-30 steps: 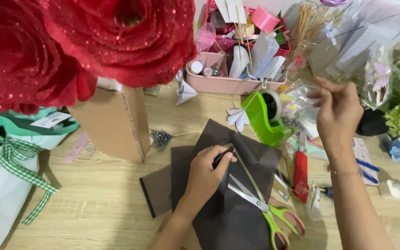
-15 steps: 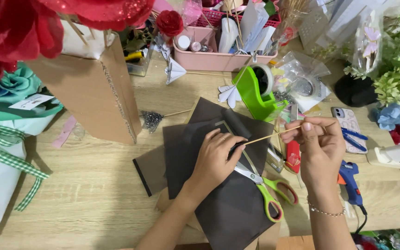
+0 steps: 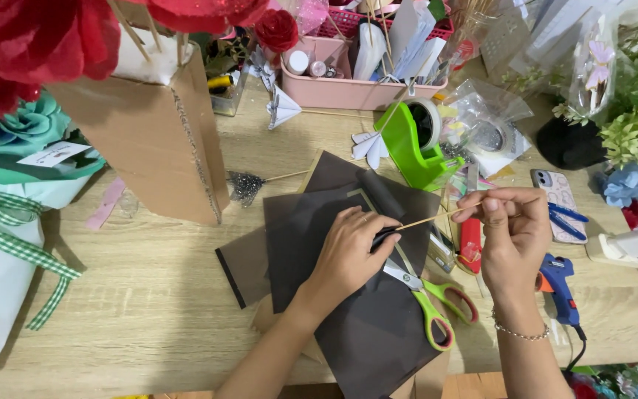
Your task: The person cuts brown sheets of paper using scissors, folds them, and attaches a wooden stick through the paper to create a base for a floral arrangement.
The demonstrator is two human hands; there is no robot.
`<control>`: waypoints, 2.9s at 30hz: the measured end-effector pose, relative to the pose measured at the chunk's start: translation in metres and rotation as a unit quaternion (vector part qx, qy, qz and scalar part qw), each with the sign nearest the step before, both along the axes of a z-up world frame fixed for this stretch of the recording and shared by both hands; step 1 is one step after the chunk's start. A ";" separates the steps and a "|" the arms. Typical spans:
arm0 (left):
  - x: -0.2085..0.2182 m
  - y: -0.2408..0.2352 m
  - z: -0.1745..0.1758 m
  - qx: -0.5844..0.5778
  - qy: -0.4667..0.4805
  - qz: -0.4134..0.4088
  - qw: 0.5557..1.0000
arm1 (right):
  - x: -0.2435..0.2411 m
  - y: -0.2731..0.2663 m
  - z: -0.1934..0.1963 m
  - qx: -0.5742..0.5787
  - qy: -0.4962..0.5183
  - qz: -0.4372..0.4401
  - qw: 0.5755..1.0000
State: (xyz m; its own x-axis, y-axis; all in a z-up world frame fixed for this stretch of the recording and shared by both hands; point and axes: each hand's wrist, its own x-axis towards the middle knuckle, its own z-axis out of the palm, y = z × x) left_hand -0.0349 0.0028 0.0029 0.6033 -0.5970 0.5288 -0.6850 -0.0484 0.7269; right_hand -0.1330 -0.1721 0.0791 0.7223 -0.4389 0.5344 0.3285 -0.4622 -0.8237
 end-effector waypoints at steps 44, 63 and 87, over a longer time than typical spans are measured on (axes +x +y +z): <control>0.006 0.008 0.012 -0.007 0.356 -0.077 0.931 | 0.018 0.013 -0.054 0.054 0.183 0.057 0.980; 0.015 0.005 0.002 -0.089 0.249 0.073 0.962 | 0.112 -0.109 -0.013 -0.128 0.366 -0.083 0.918; 0.013 0.007 0.008 -0.031 0.303 0.068 0.950 | 0.072 -0.142 -0.023 0.129 0.306 0.021 0.943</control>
State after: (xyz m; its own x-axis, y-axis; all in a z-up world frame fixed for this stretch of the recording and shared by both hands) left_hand -0.0216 0.0096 0.0104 0.8772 -0.4712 0.0919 -0.1308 -0.0503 0.9901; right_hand -0.0611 -0.3143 0.0564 0.8804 -0.4615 -0.1093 -0.2315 -0.2170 -0.9483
